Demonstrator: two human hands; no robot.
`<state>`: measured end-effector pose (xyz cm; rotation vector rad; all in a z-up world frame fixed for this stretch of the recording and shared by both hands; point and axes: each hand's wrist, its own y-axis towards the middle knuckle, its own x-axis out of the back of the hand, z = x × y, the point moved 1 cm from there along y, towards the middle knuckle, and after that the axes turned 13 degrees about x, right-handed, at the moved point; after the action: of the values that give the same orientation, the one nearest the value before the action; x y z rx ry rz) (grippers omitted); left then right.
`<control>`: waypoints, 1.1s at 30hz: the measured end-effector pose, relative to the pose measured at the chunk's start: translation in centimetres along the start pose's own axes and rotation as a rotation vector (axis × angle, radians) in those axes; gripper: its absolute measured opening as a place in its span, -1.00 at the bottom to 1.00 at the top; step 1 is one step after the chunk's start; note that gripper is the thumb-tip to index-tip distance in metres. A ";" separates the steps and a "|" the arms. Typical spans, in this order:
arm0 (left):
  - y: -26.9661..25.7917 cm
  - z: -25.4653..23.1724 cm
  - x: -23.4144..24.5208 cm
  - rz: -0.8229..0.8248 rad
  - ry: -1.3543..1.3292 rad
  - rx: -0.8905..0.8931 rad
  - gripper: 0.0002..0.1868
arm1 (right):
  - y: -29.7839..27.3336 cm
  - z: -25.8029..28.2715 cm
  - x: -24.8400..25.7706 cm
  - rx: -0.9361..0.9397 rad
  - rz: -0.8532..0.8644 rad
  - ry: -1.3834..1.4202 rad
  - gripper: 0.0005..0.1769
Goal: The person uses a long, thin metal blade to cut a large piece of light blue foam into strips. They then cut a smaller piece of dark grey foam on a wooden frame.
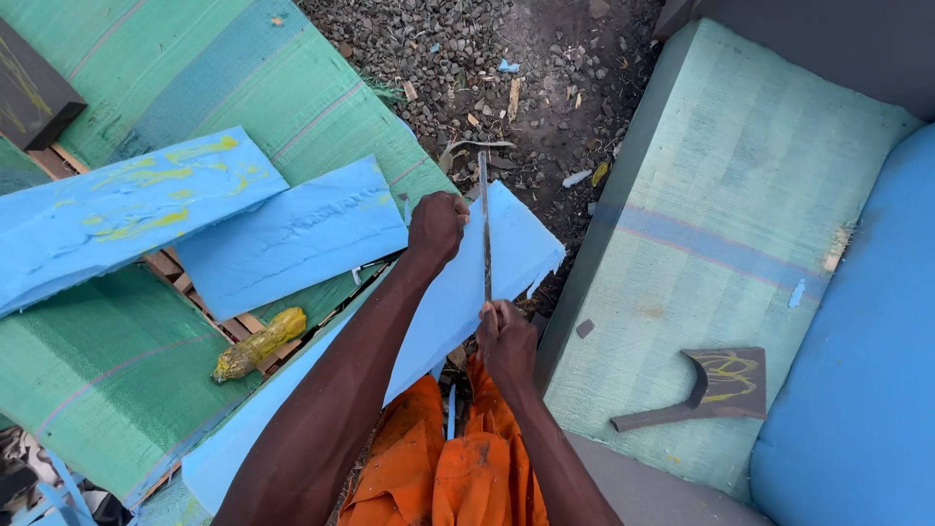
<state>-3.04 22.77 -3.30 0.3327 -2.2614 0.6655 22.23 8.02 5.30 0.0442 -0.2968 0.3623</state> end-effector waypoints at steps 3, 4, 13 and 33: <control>0.2 1.0 -0.5 -0.006 0.026 0.004 -0.94 | 1.9 -2.4 -0.6 0.083 0.017 -0.020 -0.58; 1.3 0.8 -0.8 -0.008 0.014 -0.010 -0.94 | 2.6 -2.7 -0.5 0.109 0.018 -0.028 -0.60; 0.4 2.1 0.2 0.057 0.036 -0.015 -0.95 | -5.6 3.5 -2.4 -0.044 -0.023 0.088 -0.54; -2.2 0.3 2.4 0.060 0.068 -0.301 -0.82 | -4.9 4.5 -2.1 -0.070 -0.111 -0.254 -0.57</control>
<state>-3.94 20.76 -0.94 0.0939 -2.2712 0.3514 20.80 2.29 9.07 0.0373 -0.5556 0.2351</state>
